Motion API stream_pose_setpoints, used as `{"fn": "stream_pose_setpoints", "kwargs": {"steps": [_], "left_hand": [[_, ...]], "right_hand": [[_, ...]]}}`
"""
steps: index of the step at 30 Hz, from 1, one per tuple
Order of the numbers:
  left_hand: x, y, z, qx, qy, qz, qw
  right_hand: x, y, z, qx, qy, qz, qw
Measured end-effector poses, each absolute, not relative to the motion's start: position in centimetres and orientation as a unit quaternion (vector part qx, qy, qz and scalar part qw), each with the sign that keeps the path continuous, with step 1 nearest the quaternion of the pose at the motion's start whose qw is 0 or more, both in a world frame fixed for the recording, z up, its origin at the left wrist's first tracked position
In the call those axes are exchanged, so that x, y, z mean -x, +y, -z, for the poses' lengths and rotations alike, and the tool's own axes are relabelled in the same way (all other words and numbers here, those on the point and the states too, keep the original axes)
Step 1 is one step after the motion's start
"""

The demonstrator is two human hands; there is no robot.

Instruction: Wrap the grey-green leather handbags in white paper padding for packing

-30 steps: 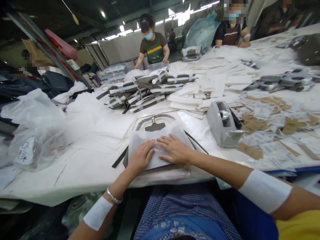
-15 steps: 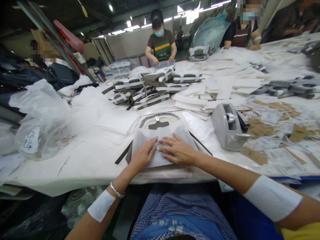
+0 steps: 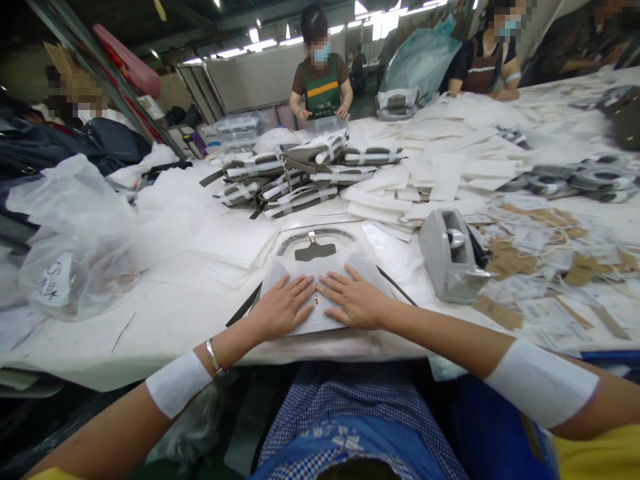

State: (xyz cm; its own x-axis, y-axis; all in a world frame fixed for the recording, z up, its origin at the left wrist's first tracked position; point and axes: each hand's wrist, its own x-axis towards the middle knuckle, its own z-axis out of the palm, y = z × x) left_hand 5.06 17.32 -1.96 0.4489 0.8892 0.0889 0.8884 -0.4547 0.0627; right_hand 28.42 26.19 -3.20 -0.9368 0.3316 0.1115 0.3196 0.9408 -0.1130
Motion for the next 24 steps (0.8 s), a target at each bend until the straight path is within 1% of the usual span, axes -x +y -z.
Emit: {"fn": "stream_pose_setpoints", "kwargs": {"steps": [3, 11, 14, 17, 21, 24], "left_hand": [[-4.4, 17.3, 2.0, -0.856, 0.515, -0.049, -0.006], [-3.9, 17.0, 2.1, -0.851, 0.522, -0.053, 0.013], [-3.8, 17.2, 2.0, -0.854, 0.517, -0.049, 0.016], [-3.6, 17.5, 1.9, -0.861, 0.506, -0.049, 0.013], [-3.2, 18.0, 2.7, -0.862, 0.502, -0.072, -0.014], [-2.8, 18.5, 3.7, -0.848, 0.515, -0.111, -0.054]], "right_hand": [[-28.5, 26.1, 3.0, 0.183, -0.980, -0.048, 0.069], [-29.0, 25.6, 2.8, 0.223, -0.966, -0.075, 0.106], [-29.3, 25.6, 3.0, 0.218, -0.967, -0.059, 0.116], [-29.5, 25.8, 3.7, 0.200, -0.969, -0.018, 0.146], [-29.6, 26.4, 5.4, 0.188, -0.964, 0.015, 0.185], [-29.9, 26.7, 6.1, 0.215, -0.955, -0.007, 0.204]]}}
